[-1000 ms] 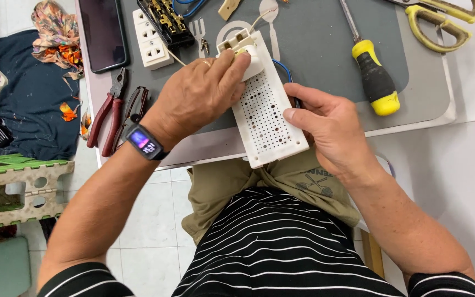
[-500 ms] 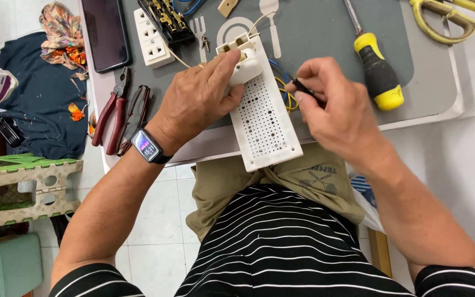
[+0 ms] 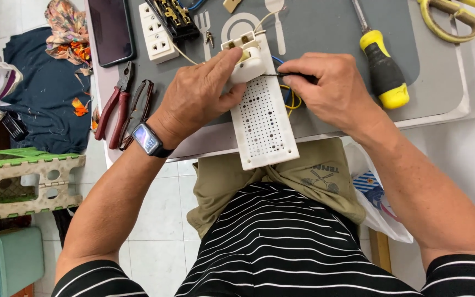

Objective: The person inserts wires into a white plastic electrical component and secures them using a screwdriver. They manipulate the component and wires, tightening the connections to ensure they are held in place.

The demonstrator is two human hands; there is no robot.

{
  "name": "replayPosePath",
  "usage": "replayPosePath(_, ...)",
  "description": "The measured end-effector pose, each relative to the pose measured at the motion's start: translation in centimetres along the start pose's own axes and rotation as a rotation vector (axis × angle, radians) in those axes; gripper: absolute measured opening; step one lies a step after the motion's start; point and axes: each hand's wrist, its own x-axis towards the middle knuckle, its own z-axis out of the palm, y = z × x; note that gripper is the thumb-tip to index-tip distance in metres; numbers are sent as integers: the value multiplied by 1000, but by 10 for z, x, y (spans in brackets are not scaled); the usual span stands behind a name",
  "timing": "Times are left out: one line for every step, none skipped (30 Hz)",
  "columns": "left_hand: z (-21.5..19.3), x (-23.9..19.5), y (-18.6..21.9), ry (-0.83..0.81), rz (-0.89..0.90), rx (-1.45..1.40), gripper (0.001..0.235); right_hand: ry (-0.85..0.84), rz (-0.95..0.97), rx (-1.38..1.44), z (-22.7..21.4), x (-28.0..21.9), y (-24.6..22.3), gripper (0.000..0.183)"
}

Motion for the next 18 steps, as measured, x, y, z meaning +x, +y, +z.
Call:
replayPosePath(2, -2, -1, 10, 5, 2, 52, -14, 23, 18, 2, 0, 1, 13)
replayPosePath(4, -2, -2, 21, 13, 3, 54, -26, 47, 33, 3, 0, 3, 13)
replayPosePath(3, -2, -1, 20, 14, 1, 54, -25, 48, 33, 2, 1, 4, 13)
replayPosePath(2, -2, -1, 26, 11, -4, 53, -36, 42, 50, 2, 1, 5, 12)
replayPosePath(2, -1, 0, 32, 8, -10, 52, -46, 35, 67, 2, 1, 6, 11)
replayPosePath(2, -2, 0, 31, 7, -10, 52, -47, 36, 67, 2, 1, 6, 11)
replayPosePath(2, -2, -1, 26, 13, -7, 54, -58, 43, 77, 2, 1, 7, 11)
replayPosePath(2, -3, -1, 20, 19, -4, 55, -70, 51, 86, 1, 1, 7, 12)
replayPosePath(2, -3, 0, 19, 17, -6, 55, -71, 52, 87, 2, 1, 7, 12)
replayPosePath(1, -3, 1, 8, 7, -6, 54, -74, 52, 91, 2, 1, 8, 12)
replayPosePath(1, -2, 1, -3, -4, -7, 52, -77, 52, 96, 2, 1, 8, 12)
replayPosePath(2, -4, 1, -4, -4, -6, 52, -77, 52, 97, 2, 1, 8, 12)
replayPosePath(2, -5, 1, -3, -1, -4, 54, -77, 64, 97, 2, 1, 8, 12)
replayPosePath(3, -6, 1, -2, 4, -3, 55, -76, 78, 97, 2, 0, 9, 13)
replayPosePath(0, -4, 3, -3, 4, -3, 55, -76, 78, 98, 2, 0, 9, 13)
replayPosePath(-4, -2, 5, -23, 1, -23, 48, -69, 61, 96, 2, 0, 9, 12)
replayPosePath(-7, 0, 7, -43, -3, -44, 41, -62, 43, 94, 2, -1, 9, 11)
replayPosePath(-8, 0, 8, -44, -2, -45, 41, -61, 45, 95, 3, -1, 10, 11)
